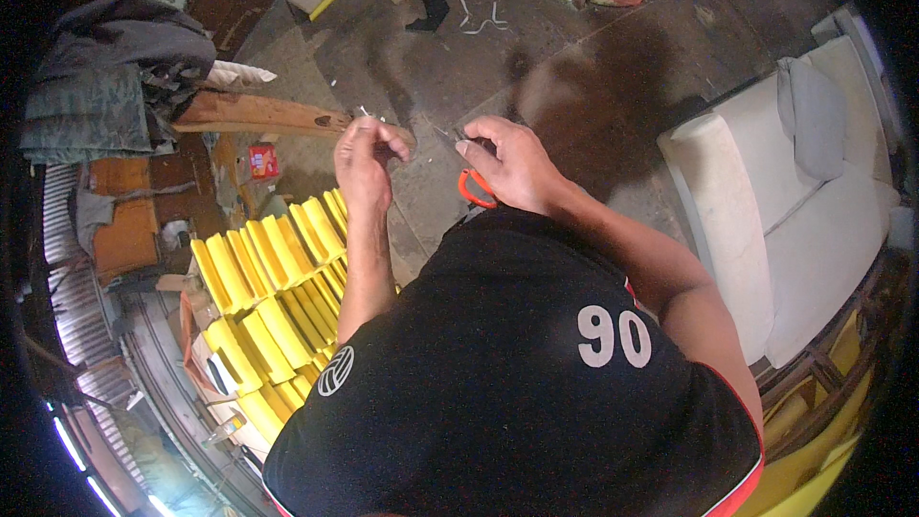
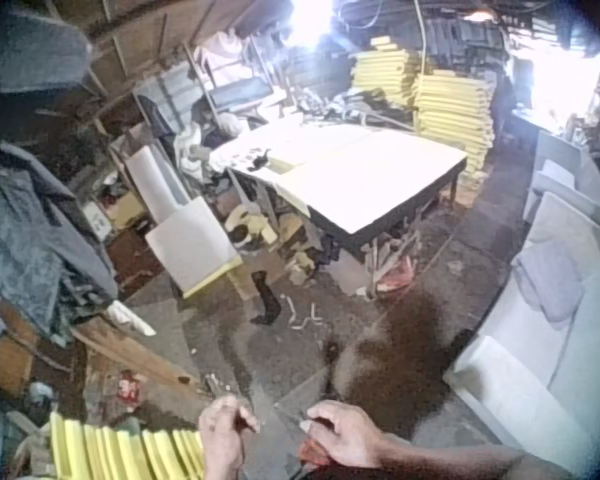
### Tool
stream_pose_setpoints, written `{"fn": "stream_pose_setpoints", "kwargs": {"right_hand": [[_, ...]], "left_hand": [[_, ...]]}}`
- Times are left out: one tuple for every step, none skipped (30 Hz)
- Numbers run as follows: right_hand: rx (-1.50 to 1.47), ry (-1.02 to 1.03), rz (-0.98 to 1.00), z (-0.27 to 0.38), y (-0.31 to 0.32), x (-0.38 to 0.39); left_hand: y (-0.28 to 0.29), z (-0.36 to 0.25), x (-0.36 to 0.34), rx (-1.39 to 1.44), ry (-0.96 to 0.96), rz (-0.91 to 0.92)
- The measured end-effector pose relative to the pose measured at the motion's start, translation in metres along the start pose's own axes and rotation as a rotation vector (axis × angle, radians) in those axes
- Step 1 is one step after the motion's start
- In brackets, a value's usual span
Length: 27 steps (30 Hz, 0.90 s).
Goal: The person positions a large white foam cushion on a workbench, then uses red-handled scissors to cut the fabric cover of a smaller white cushion. The person makes several cuts along the edges of the cushion cover while seated.
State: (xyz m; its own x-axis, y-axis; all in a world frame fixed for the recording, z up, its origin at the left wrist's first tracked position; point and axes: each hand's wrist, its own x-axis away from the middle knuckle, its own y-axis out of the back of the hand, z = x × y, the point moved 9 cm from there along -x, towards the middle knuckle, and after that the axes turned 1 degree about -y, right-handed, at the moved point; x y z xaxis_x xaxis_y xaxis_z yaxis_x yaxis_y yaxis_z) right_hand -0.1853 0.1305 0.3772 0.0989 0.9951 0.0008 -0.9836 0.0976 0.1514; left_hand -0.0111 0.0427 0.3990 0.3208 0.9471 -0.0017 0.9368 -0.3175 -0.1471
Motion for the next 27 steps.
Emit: {"fn": "stream_pose_setpoints", "kwargs": {"right_hand": [[-0.002,-0.007,-0.017,-0.002,0.002,0.0],[-0.003,-0.014,-0.035,-0.004,0.003,-0.001],[-0.023,-0.032,-0.025,-0.007,0.002,-0.002],[-0.044,-0.05,-0.015,-0.01,0.0,-0.002],[-0.065,-0.069,-0.004,-0.012,-0.001,-0.002],[-0.068,-0.065,-0.001,-0.013,-0.002,-0.002],[-0.07,-0.06,0.001,-0.013,-0.002,-0.002],[-0.072,-0.056,0.004,-0.013,-0.002,-0.002],[-0.058,-0.056,0.011,-0.012,-0.002,-0.002],[-0.043,-0.055,0.019,-0.01,-0.002,-0.001],[-0.028,-0.055,0.026,-0.008,-0.001,-0.001],[0.003,-0.02,0.015,-0.002,0.0,-0.001],[0.032,0.014,0.005,0.005,0.001,0.0],[0.062,0.048,-0.006,0.011,0.002,0.0],[0.106,0.065,-0.004,0.015,0.003,0.0],[0.149,0.081,-0.001,0.017,0.003,0.0],[0.193,0.097,0.001,0.02,0.003,0.0],[0.249,0.142,-0.023,0.025,0.004,0.001],[0.305,0.187,-0.048,0.031,0.006,0.002],[0.361,0.231,-0.073,0.036,0.006,0.003],[0.39,0.254,-0.076,0.038,0.006,0.003],[0.42,0.275,-0.081,0.04,0.006,0.003],[0.45,0.297,-0.085,0.042,0.006,0.004],[0.48,0.331,-0.087,0.043,0.005,0.005],[0.51,0.366,-0.088,0.043,0.004,0.006],[0.539,0.401,-0.089,0.043,0.002,0.006],[0.561,0.417,-0.083,0.042,0.001,0.006]], "left_hand": [[-0.003,0.003,0.003,-0.102,0.066,-0.003],[-0.014,-0.001,0.007,-0.11,0.041,-0.006],[-0.021,0.001,0.01,-0.105,0.04,0.014],[-0.027,0.001,0.013,-0.102,0.04,0.033],[-0.031,0.002,0.015,-0.098,0.039,0.052],[-0.034,0.004,0.015,-0.079,0.067,0.081],[-0.034,0.006,0.014,-0.096,0.077,0.095],[-0.033,0.008,0.013,-0.112,0.086,0.109],[-0.033,0.009,0.012,-0.128,0.096,0.124],[-0.032,0.009,0.011,-0.153,0.094,0.128],[-0.031,0.009,0.01,-0.179,0.091,0.132],[-0.031,0.008,0.01,-0.205,0.089,0.136],[-0.029,0.008,0.009,-0.245,0.094,0.121],[-0.028,0.007,0.009,-0.286,0.1,0.107],[-0.027,0.006,0.009,-0.327,0.105,0.093],[-0.027,0.004,0.009,-0.351,0.101,0.084],[-0.028,0.003,0.009,-0.374,0.096,0.075],[-0.028,0.003,0.01,-0.398,0.092,0.066],[-0.028,0.004,0.009,-0.421,0.091,0.056],[-0.026,0.006,0.009,-0.443,0.091,0.047],[-0.025,0.007,0.009,-0.466,0.091,0.036],[-0.025,0.006,0.009,-0.497,0.083,0.036],[-0.025,0.005,0.009,-0.528,0.076,0.035],[-0.025,0.004,0.009,-0.56,0.068,0.034],[-0.026,0.002,0.009,-0.608,0.063,0.038],[-0.028,-0.001,0.009,-0.657,0.058,0.041],[-0.029,-0.003,0.008,-0.705,0.053,0.045]]}}
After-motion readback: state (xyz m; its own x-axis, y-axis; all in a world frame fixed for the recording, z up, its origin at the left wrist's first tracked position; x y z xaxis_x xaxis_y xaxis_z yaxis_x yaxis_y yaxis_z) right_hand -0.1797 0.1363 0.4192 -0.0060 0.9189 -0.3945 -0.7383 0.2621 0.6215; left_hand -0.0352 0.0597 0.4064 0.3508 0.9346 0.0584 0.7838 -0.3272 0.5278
